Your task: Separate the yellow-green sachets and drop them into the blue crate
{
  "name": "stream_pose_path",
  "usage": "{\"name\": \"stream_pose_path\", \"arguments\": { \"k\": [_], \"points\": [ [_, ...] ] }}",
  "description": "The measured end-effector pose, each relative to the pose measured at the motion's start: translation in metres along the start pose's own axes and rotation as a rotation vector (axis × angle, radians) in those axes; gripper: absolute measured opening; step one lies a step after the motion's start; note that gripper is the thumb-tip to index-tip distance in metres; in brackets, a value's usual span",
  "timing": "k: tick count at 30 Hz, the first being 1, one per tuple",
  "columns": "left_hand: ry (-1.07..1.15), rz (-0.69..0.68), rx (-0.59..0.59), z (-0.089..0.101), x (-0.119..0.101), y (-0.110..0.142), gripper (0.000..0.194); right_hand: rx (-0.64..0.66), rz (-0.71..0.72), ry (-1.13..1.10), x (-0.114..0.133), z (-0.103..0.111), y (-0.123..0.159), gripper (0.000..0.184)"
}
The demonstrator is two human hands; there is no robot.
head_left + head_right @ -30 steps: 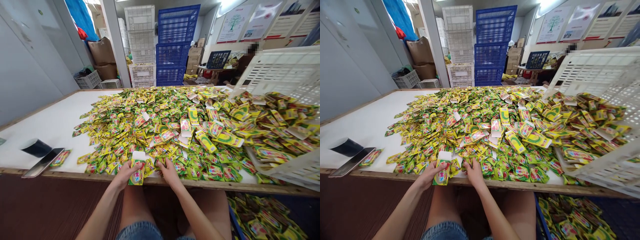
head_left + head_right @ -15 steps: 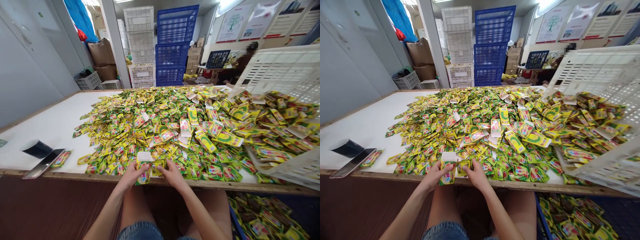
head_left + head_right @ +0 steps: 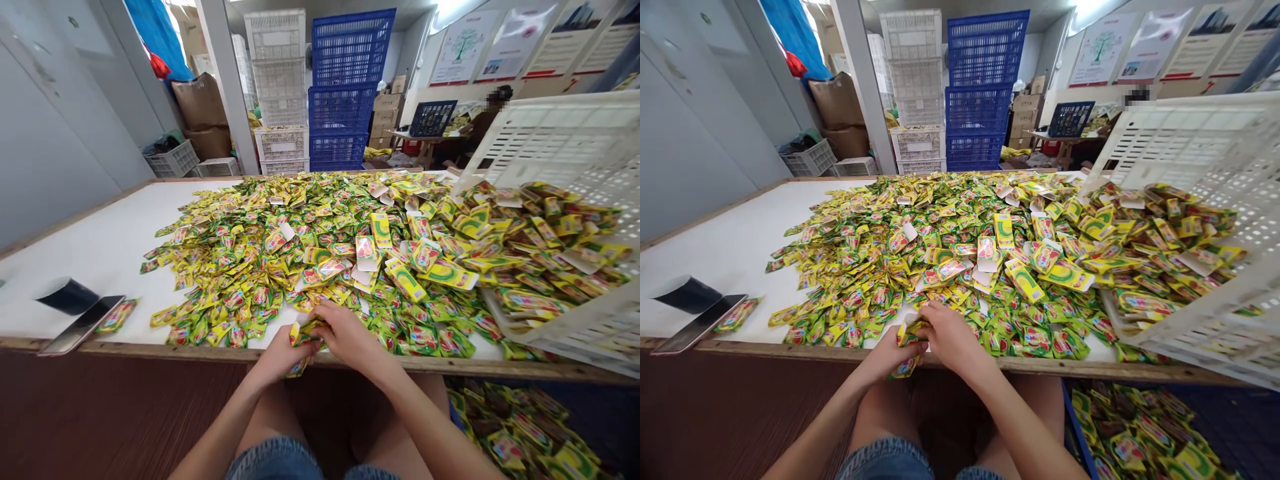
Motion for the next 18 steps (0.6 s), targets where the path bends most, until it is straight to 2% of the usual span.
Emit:
{"name": "stream_pose_path", "arguments": {
  "k": [3,8,10,12,15,18],
  "points": [
    [0.013,0.019,0.019,-0.007,0.002,0.001,0.026,0.095,-0.014,0.094,-0.001,-0.005,0.001,0.008],
    [0.052,0.009,0.033,-0.009,-0.001,-0.001,0.028,-0.015,-0.107,-0.077,-0.012,0.009,0.004,0.029],
    [0.039,-0.018,0.051,-0.01,-0.005,-0.003,0.029,-0.051,-0.114,-0.081,-0.015,0.013,0.005,0.024],
    [0.019,-0.071,0.047,-0.01,-0.012,-0.006,0.031,-0.104,-0.097,0.007,-0.013,0.019,0.005,0.02],
    [-0.011,-0.161,0.024,-0.01,-0.02,-0.011,0.031,-0.185,-0.012,0.151,-0.003,0.026,0.005,0.015],
    [0.021,-0.187,0.048,-0.013,-0.015,-0.019,0.031,-0.196,0.077,0.181,0.006,0.024,0.008,0.003]
  ]
}}
Point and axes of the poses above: each hand's wrist, its own y-axis away from the middle knuckle, its own z-axis out of the back of the hand, x = y × z, the point moved 10 cm from there along -y, towards the middle knuckle, and after that the axes turned 11 degrees about y, right-handed, at the moved point
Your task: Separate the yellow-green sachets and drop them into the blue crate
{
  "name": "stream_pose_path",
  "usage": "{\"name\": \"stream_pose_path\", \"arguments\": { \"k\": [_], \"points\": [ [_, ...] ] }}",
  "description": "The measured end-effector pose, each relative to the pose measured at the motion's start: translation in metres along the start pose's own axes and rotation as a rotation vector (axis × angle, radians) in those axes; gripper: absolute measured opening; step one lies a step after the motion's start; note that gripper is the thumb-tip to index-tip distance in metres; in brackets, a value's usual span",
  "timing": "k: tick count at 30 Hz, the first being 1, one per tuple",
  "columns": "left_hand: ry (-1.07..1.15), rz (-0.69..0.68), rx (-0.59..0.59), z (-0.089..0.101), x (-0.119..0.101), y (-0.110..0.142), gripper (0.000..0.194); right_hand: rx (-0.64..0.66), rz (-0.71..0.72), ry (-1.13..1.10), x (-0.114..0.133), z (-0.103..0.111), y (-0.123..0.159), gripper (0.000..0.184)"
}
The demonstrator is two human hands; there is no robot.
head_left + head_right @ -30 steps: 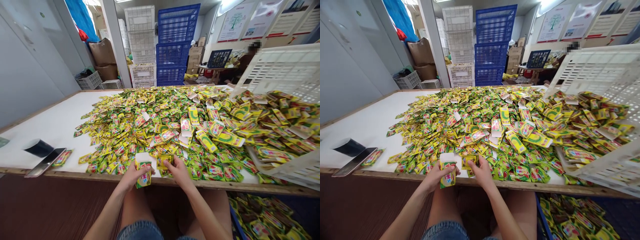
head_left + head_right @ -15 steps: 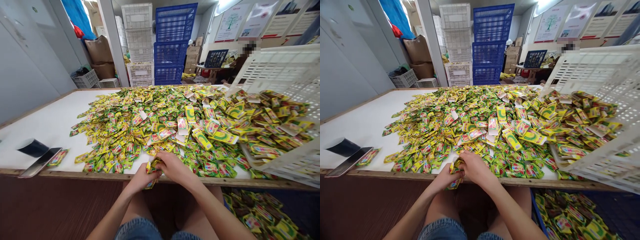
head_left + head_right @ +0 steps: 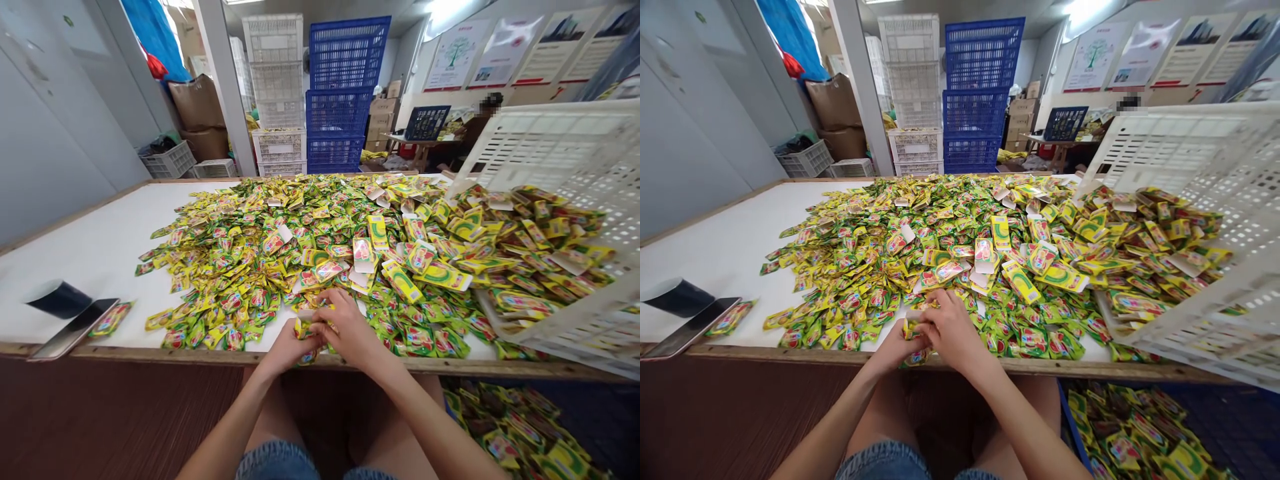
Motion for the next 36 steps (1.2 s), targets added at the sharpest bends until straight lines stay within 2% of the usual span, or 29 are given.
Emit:
{"name": "stream_pose_path", "arguments": {
  "k": [3,5,9,12,17,21,23,26,28,32,36],
  "points": [
    [0.058,-0.032,0.038,-0.004,0.006,-0.006,0.035,0.037,0.019,-0.035,0.001,-0.007,0.007,0.015],
    [0.093,-0.095,0.0,0.001,0.003,-0.008,0.039,0.026,-0.029,-0.107,-0.004,-0.01,0.014,0.011],
    [0.103,-0.1,-0.039,0.007,0.003,-0.006,0.044,-0.103,-0.233,-0.361,-0.028,-0.019,0.034,0.023],
    [0.082,-0.078,-0.049,0.01,0.006,0.0,0.044,-0.186,-0.303,-0.485,-0.039,-0.032,0.047,0.017],
    [0.207,-0.097,-0.136,0.02,0.009,0.013,0.054,-0.227,-0.271,-0.446,-0.04,-0.042,0.05,0.015],
    [0.16,-0.13,-0.139,0.018,0.008,0.02,0.046,-0.195,-0.202,-0.393,-0.033,-0.043,0.045,0.019],
    [0.126,-0.19,-0.194,0.023,0.004,0.023,0.045,-0.18,-0.181,-0.382,-0.031,-0.042,0.043,0.018],
    [0.005,-0.24,-0.267,0.033,-0.002,0.027,0.03,-0.166,-0.167,-0.38,-0.031,-0.04,0.042,0.016],
    [-0.079,-0.22,-0.247,0.034,-0.003,0.026,0.018,-0.181,-0.164,-0.374,-0.031,-0.036,0.04,0.014],
    [-0.093,-0.247,-0.238,0.035,-0.012,0.026,0.012,-0.23,-0.198,-0.407,-0.031,-0.033,0.037,0.009],
    [0.056,-0.315,-0.307,0.038,-0.022,0.03,0.029,-0.259,-0.263,-0.489,-0.036,-0.035,0.035,0.022]
  ]
}}
Point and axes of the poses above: each hand's wrist, its own y-axis away from the middle knuckle, its own z-axis out of the back of the hand, x = y × z, the point moved 10 cm from there along -y, towards the middle knuckle, and after that the axes turned 11 degrees about y, right-handed, at the moved point
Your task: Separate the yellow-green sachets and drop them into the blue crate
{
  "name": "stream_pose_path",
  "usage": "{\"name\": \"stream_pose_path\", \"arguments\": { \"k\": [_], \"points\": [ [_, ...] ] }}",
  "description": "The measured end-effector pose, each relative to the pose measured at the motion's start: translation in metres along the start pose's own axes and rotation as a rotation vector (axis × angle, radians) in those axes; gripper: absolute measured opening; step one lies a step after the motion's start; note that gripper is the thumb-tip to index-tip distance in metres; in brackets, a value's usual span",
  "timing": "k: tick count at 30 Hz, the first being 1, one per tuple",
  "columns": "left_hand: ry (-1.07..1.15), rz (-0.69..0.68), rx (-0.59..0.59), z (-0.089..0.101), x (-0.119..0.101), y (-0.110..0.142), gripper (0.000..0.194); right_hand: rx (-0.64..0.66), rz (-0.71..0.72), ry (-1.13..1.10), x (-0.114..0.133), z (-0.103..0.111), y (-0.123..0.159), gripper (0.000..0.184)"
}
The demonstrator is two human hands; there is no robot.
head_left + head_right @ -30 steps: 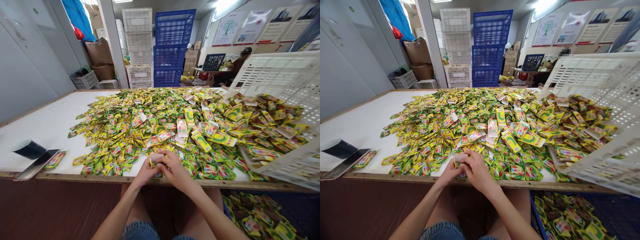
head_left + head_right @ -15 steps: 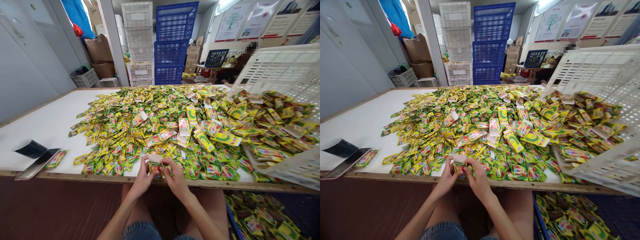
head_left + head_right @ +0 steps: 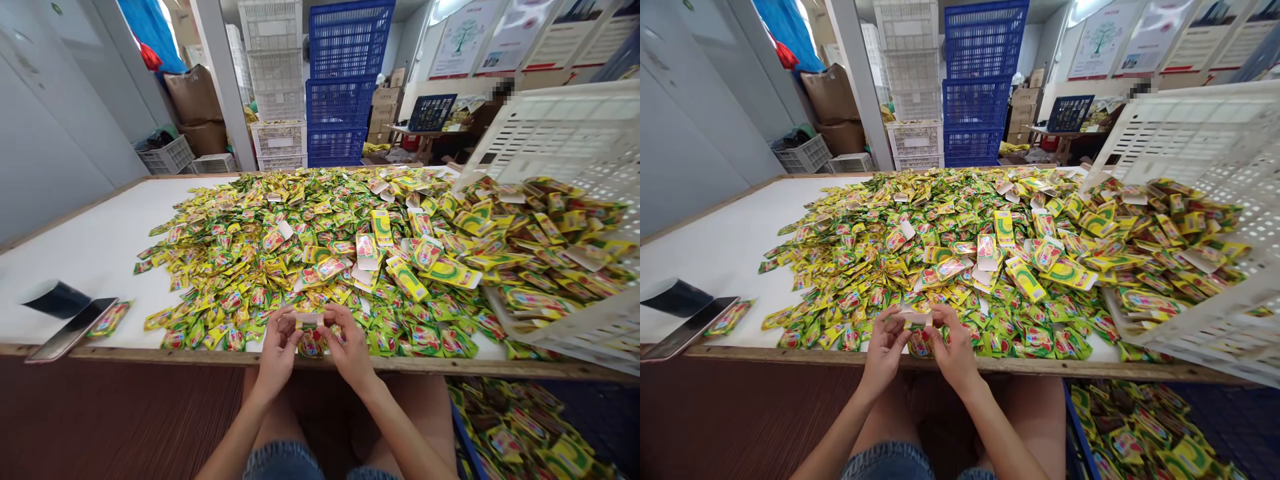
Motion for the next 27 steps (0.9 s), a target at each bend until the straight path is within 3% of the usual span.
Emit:
{"name": "stream_pose_path", "arguments": {
  "k": [6,13,20,27],
  "points": [
    [-0.118,-0.062,0.102,-0.013,-0.016,-0.002,0.014,0.036,0.112,0.033,0.014,0.0,-0.001,0.016],
    [-0.121,-0.001,0.032,-0.01,-0.011,-0.001,0.016,0.009,0.075,0.032,0.013,0.0,0.001,0.013],
    [-0.139,0.033,-0.035,-0.008,-0.007,-0.005,0.016,-0.015,0.026,0.226,0.013,0.002,-0.005,0.014],
    [-0.068,-0.059,-0.015,-0.002,-0.003,-0.004,0.01,-0.021,0.092,0.149,0.005,-0.001,0.006,0.012]
  ]
}}
Point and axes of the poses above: each hand's wrist, its own y-axis away from the middle knuckle, its own z-axis out of the back of the hand, x = y × z, the point moved 10 cm from there along -y, towards the middle knuckle, and after that the axes turned 11 degrees about y, right-handed, at the moved point
